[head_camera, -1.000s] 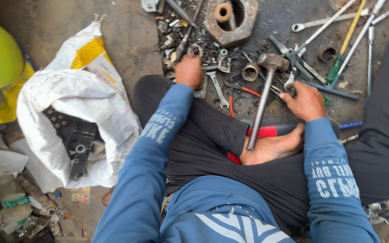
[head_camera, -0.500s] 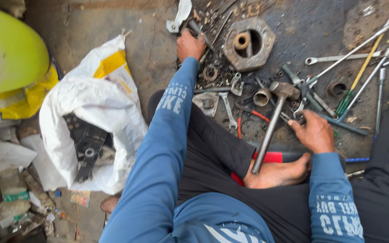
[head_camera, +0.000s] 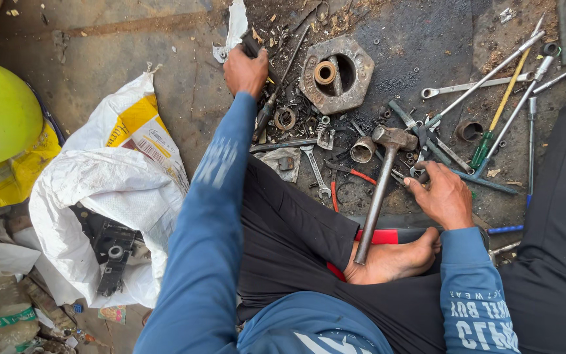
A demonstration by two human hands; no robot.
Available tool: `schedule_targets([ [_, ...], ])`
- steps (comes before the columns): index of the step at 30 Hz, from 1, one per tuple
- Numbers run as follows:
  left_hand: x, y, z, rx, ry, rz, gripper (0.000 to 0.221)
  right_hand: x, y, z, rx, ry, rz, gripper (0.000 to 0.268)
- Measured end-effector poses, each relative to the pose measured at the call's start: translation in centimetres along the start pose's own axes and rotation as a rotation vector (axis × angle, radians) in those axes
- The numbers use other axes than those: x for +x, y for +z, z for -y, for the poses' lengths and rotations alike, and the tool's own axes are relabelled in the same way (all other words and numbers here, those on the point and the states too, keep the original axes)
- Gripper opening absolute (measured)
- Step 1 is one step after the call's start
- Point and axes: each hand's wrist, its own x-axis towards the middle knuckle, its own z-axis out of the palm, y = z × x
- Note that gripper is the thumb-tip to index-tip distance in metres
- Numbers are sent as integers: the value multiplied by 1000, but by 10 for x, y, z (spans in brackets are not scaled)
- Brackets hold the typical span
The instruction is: The person disassembles and repairs a metal mechanical component by hand while sitting on the floor, using a hammer and a thin metal rod to drive out internal parts, then cleaning and inspecting the components.
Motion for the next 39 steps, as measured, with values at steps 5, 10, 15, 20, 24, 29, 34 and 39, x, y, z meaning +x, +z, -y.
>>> schedule_targets([
  [5, -56, -26, -6, -594, 511, 36, 44, 1, 4, -5, -7, -19, -1, 43],
  [10, -81, 11, -11, -538, 831, 61, 38, -1, 8, -8, -4, -31, -24, 43],
  [15, -87, 29, -11, -397, 907, 46, 38, -5, 10, -11, -36, -5, -15, 42],
  [20, -97, 21, -13, -340, 972, 74, 34, 1, 17, -10, -47, -5, 25, 46],
  [24, -98, 21, -15, -282, 955, 169, 37, 4, 52, -13, -152, 147, 234, 48],
  [29, -91, 30, -13, -298, 976, 183, 45, 4, 93, -35, 446, 168, 276, 39],
  [34, -93, 30, -15, -319, 952, 238, 46, 8, 113, 0, 1252, 639, 388, 24],
  [39, -96, 21, -21, -397, 986, 265, 42, -14, 79, 24, 813, 299, 141, 31],
])
